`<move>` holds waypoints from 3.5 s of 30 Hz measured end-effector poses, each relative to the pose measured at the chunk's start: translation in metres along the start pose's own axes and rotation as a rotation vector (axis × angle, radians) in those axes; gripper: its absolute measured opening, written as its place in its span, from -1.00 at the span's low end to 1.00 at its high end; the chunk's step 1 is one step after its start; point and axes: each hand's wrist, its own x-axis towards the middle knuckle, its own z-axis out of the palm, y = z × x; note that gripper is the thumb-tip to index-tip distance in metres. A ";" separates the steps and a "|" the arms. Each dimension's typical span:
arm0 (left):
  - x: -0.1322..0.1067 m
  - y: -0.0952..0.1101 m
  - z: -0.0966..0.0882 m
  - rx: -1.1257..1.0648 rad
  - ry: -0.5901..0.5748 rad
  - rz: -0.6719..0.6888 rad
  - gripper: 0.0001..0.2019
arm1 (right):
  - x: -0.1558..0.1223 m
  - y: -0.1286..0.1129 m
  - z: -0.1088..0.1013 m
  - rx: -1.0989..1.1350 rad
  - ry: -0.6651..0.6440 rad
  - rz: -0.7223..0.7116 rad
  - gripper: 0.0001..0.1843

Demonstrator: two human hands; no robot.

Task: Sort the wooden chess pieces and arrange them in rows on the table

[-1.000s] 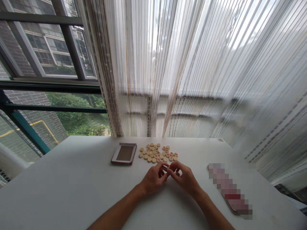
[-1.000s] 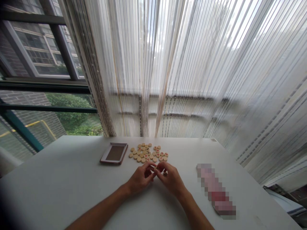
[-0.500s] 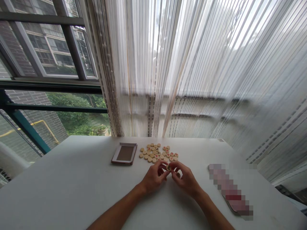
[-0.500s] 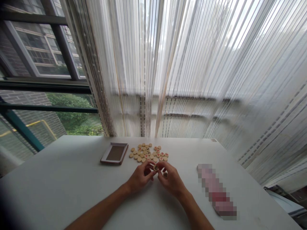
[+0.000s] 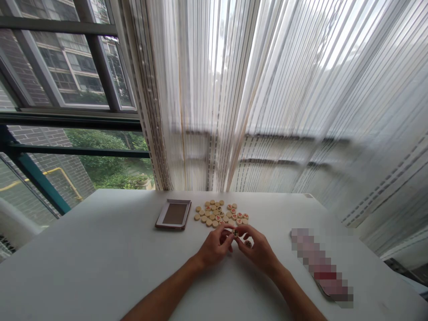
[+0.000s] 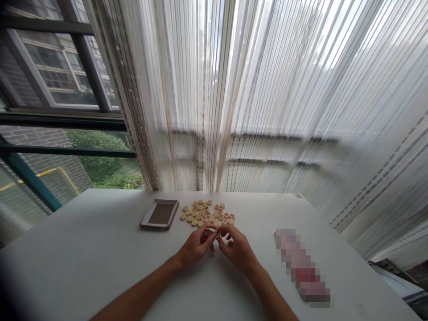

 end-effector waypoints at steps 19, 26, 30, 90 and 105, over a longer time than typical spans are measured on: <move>-0.001 0.001 -0.001 0.001 0.024 -0.018 -0.68 | -0.002 -0.002 0.005 -0.044 -0.034 -0.009 -0.89; -0.001 0.000 0.000 0.020 0.035 -0.009 -0.71 | -0.001 -0.002 0.003 -0.002 -0.019 0.007 -0.86; -0.001 -0.001 0.000 0.029 0.048 -0.003 -0.72 | 0.000 -0.008 -0.002 0.049 -0.038 0.058 -0.83; -0.004 -0.001 0.010 0.789 0.036 0.189 -0.81 | 0.000 0.021 -0.046 -0.108 -0.323 0.293 -0.85; -0.004 0.002 0.009 0.794 0.031 0.180 -0.81 | 0.001 0.021 -0.044 -0.092 -0.312 0.303 -0.83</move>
